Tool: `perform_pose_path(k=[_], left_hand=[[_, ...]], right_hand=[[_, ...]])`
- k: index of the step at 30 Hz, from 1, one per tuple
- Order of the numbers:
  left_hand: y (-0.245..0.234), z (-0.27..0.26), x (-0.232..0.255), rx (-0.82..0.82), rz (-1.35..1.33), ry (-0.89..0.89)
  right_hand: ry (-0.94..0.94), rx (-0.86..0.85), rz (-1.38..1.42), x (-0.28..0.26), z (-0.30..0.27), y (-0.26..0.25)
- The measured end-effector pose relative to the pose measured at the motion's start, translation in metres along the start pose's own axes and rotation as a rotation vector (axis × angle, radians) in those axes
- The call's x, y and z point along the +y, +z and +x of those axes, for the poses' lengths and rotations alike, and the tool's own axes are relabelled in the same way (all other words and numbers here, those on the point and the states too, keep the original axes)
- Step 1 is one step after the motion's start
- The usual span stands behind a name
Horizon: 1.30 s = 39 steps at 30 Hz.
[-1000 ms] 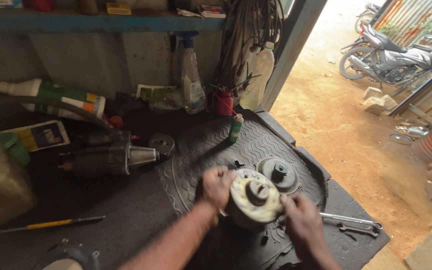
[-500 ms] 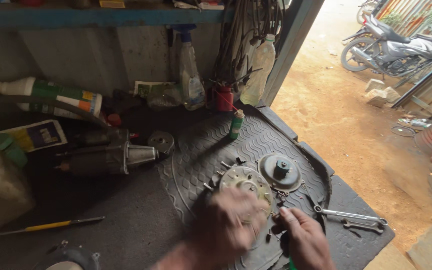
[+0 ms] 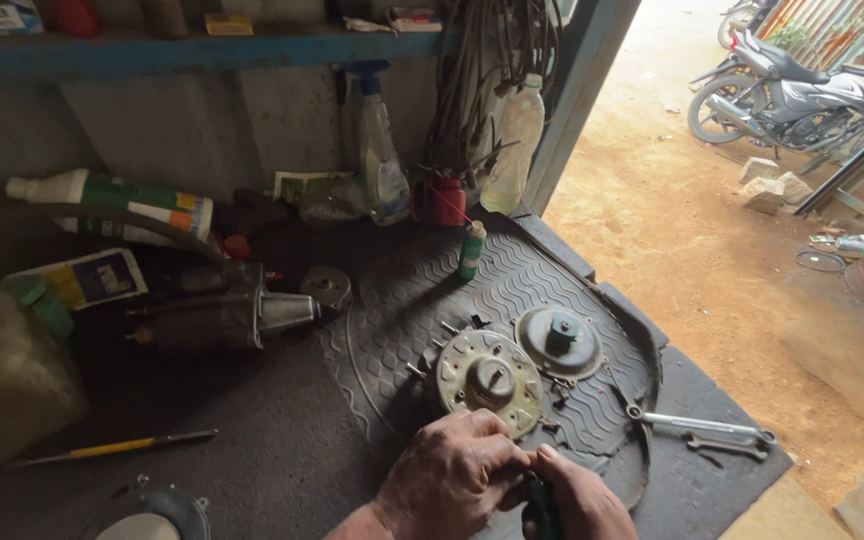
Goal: The person disassembles a small electric motor on a workbench by removing screws with a screwdriver and prying off the casing by hand.
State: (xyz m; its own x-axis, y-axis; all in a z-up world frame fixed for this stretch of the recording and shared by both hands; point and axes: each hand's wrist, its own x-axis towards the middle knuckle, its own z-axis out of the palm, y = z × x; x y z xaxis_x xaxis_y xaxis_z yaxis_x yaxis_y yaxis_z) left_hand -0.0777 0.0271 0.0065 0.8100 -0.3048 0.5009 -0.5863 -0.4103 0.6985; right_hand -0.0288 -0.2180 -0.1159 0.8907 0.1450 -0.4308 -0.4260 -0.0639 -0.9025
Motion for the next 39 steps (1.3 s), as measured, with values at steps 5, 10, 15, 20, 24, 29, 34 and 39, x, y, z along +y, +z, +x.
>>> perform_pose_path(k=[5, 10, 15, 20, 24, 29, 34, 39], left_hand=[[0.005, 0.008, 0.011, -0.069, 0.180, 0.078], [0.007, 0.019, 0.018, -0.026, 0.215, 0.162], [0.016, 0.024, 0.019, -0.042, 0.136, 0.120], [0.004, 0.044, 0.014, -0.012, 0.222, -0.028], [-0.020, 0.083, -0.013, 0.255, 0.126, -0.205], [-0.004, 0.109, -0.060, 0.246, -0.017, -0.482], [0.010, 0.104, -0.087, 0.158, -0.141, -0.544], [0.009, 0.098, -0.090, 0.184, -0.162, -0.453]], right_hand=[[-1.393, 0.053, -0.832, -0.020, -0.018, 0.000], [0.091, -0.110, 0.048, -0.064, -0.029, 0.014], [0.213, -0.061, 0.131, -0.109, -0.047, 0.028], [-0.069, -0.452, 0.042, -0.081, -0.015, -0.002], [-0.262, -0.103, -0.210, -0.065, 0.017, -0.021], [-0.412, 0.176, -0.537, -0.043, 0.016, -0.031], [-0.393, 0.182, -0.637, -0.047, 0.008, -0.023], [-0.409, 0.237, -0.708, -0.063, -0.008, -0.007]])
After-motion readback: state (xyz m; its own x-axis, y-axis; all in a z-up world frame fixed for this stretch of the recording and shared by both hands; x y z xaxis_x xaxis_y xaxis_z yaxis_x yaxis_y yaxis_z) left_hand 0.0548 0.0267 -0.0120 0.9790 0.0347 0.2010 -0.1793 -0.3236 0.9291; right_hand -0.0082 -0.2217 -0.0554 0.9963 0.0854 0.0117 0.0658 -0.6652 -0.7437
